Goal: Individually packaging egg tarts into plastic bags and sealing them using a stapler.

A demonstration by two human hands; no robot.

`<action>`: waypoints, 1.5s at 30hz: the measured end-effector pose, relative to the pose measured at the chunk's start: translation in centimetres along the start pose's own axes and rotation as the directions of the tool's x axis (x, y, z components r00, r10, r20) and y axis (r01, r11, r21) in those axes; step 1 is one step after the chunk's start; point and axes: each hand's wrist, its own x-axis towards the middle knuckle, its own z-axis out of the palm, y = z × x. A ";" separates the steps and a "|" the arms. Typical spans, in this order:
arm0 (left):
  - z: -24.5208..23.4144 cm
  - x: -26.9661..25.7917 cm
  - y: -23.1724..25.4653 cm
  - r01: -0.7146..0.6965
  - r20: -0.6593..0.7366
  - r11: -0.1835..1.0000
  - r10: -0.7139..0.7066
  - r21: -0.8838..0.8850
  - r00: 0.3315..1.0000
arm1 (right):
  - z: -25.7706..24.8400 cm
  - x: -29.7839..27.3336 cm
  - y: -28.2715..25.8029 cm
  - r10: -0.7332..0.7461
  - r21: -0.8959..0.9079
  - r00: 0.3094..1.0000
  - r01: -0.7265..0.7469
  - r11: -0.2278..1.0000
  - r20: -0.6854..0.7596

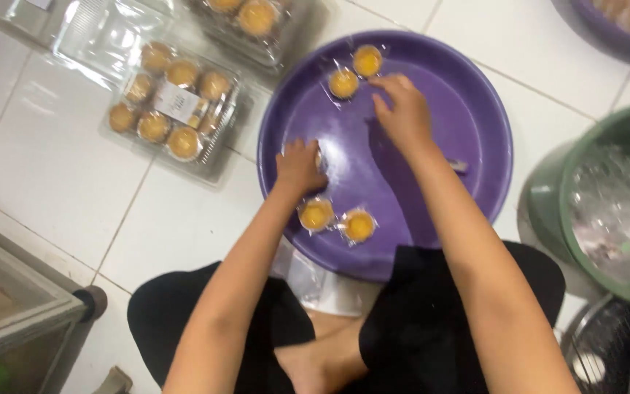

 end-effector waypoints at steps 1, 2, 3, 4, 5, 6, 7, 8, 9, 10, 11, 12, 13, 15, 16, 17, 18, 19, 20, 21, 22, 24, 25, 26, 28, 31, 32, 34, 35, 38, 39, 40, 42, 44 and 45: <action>-3.1 -1.2 0.8 0.008 -0.010 1.000 -0.008 -0.002 1.000 | 1.9 2.0 0.7 -0.012 0.003 1.000 0.012 1.000 0.000; -6.2 -2.4 1.6 0.034 0.036 0.996 -0.031 -0.082 0.999 | 3.9 3.9 1.5 0.050 -0.169 0.992 -0.030 0.985 0.114; -9.2 -3.6 2.5 0.058 0.080 0.985 -0.045 -0.160 0.996 | 5.6 5.9 2.2 0.129 -0.344 0.969 -0.051 0.938 0.209; -7.8 -0.7 1.9 0.060 0.068 0.985 -0.049 -0.163 0.996 | 6.6 7.2 2.8 0.117 -0.343 0.971 -0.040 0.938 0.206; -6.2 2.0 1.4 0.109 -0.028 0.936 -0.126 -0.334 0.992 | 7.4 8.2 3.4 0.069 -0.424 0.963 0.050 0.904 0.261; -4.7 4.7 1.0 0.133 -0.110 0.857 -0.215 -0.498 0.970 | 8.2 9.2 4.0 0.026 -0.496 0.948 0.143 0.856 0.318; -4.3 7.0 1.1 0.133 -0.118 0.855 -0.220 -0.501 0.968 | 8.4 9.9 4.1 0.016 -0.495 0.948 0.152 0.855 0.318; -4.0 9.2 1.2 0.189 -0.039 0.663 -0.313 -0.724 0.949 | 8.4 10.6 4.2 0.000 -0.530 0.922 0.222 0.818 0.387; -3.6 11.3 1.5 0.227 0.064 0.411 -0.374 -0.883 0.925 | 8.3 11.0 4.3 -0.009 -0.559 0.891 0.293 0.775 0.455; -3.3 12.1 2.2 0.222 0.060 0.406 -0.376 -0.886 0.925 | 8.2 11.1 4.3 -0.016 -0.560 0.890 0.300 0.772 0.456; -3.2 12.9 3.0 0.221 0.040 0.340 -0.468 -0.914 0.883 | 8.0 11.3 4.4 -0.011 -0.570 0.885 0.310 0.761 0.466; -3.1 13.8 3.9 0.211 0.027 0.272 -0.555 -0.939 0.832 | 7.7 11.5 4.5 -0.007 -0.581 0.879 0.320 0.749 0.476; -2.2 15.2 3.9 0.205 0.022 0.270 -0.554 -0.941 0.832 | 7.0 11.3 3.8 -0.011 -0.583 0.880 0.324 0.745 0.474; 0.0 17.7 4.2 0.271 0.034 0.260 -0.661 -0.927 0.750 | 5.2 10.4 2.6 0.067 -0.550 0.901 0.201 0.811 0.428; -0.6 17.5 4.5 0.269 0.036 0.256 -0.659 -0.929 0.751 | 3.7 9.8 1.9 0.067 -0.553 0.900 0.204 0.808 0.430; -1.1 17.0 4.6 0.248 0.027 0.241 -0.664 -0.938 0.747 | 2.2 8.7 1.2 0.081 -0.536 0.926 0.140 0.833 0.368; -1.6 16.5 4.9 0.227 0.018 0.225 -0.669 -0.948 0.743 | 0.6 7.7 0.4 0.098 -0.513 0.947 0.077 0.855 0.305; -1.9 15.7 5.0 0.231 0.022 0.229 -0.663 -0.945 0.748 | -1.5 6.1 -1.2 0.109 -0.517 0.947 0.067 0.853 0.303; -2.3 14.8 5.2 0.075 -0.053 0.170 -0.641 -0.983 0.765 | -3.8 4.4 -2.8 0.022 -0.394 0.977 0.065 0.917 0.214; -3.1 14.3 5.5 -0.094 -0.138 0.103 -0.623 -0.990 0.770 | -6.2 3.2 -4.5 -0.061 -0.269 0.993 0.087 0.959 0.104; -2.9 13.7 5.4 -0.099 -0.142 0.103 -0.615 -0.990 0.776 | -8.5 1.4 -6.5 -0.060 -0.277 0.994 0.084 0.957 0.096; -2.6 12.5 4.8 -0.366 -0.328 0.015 -0.478 -0.930 0.815 | -12.6 -2.5 -10.7 -0.068 -0.201 0.997 0.063 0.978 -0.022; -4.2 9.2 6.2 -0.367 -0.331 0.014 -0.466 -0.930 0.820 | -14.3 -5.2 -12.2 -0.063 -0.208 0.998 0.055 0.977 -0.030; -5.7 5.9 7.6 -0.400 -0.310 -0.196 -0.370 -0.895 0.876 | -15.9 -8.0 -13.6 0.031 -0.286 0.999 -0.042 0.957 -0.041; -7.3 -1.1 10.2 -0.366 -0.288 -0.396 -0.244 -0.842 0.926 | -19.2 -13.7 -16.0 0.155 -0.360 0.986 -0.167 0.918 -0.064; -6.8 -10.4 14.7 0.181 -0.018 -0.803 0.232 -0.568 0.973 | -24.5 -21.7 -19.2 0.242 -0.503 0.965 -0.258 0.825 -0.098; -5.6 -12.9 15.8 0.397 0.038 -0.785 0.433 -0.475 0.901 | -25.9 -24.3 -20.3 0.331 -0.502 0.930 -0.366 0.784 -0.160; -3.0 -17.7 17.9 0.621 0.093 -0.700 0.634 -0.354 0.768 | -27.9 -29.2 -22.9 0.440 -0.501 0.867 -0.495 0.710 -0.233; -1.6 -19.4 18.9 0.632 0.029 -0.679 0.672 -0.374 0.740 | -28.2 -31.5 -23.6 0.433 -0.694 0.867 -0.469 0.546 -0.246; 0.8 -23.3 20.2 0.672 -0.119 -0.595 0.781 -0.440 0.613 | -27.6 -33.8 -27.7 0.684 -0.782 0.675 -0.572 0.248 -0.278; 1.3 -24.1 20.2 0.673 -0.207 -0.551 0.826 -0.494 0.525 | -26.9 -33.5 -29.0 0.865 -0.713 0.430 -0.689 0.130 -0.258; 1.3 -24.7 20.3 0.684 -0.195 -0.538 0.834 -0.493 0.516 | -26.2 -33.9 -28.8 0.871 -0.708 0.415 -0.696 0.117 -0.264; 1.0 -25.7 20.2 0.720 -0.198 -0.417 0.907 -0.554 0.373 | -24.4 -34.5 -28.4 0.999 -0.622 0.042 -0.782 0.038 0.009; 2.8 -25.9 20.6 0.764 -0.186 -0.402 0.915 -0.505 0.359 | -22.1 -36.4 -27.3 0.991 -0.481 0.135 -0.868 0.121 0.005; 3.6 -25.9 20.7 0.795 -0.183 -0.404 0.915 -0.452 0.361 | -21.0 -37.2 -26.7 0.971 -0.337 0.240 -0.915 0.222 -0.012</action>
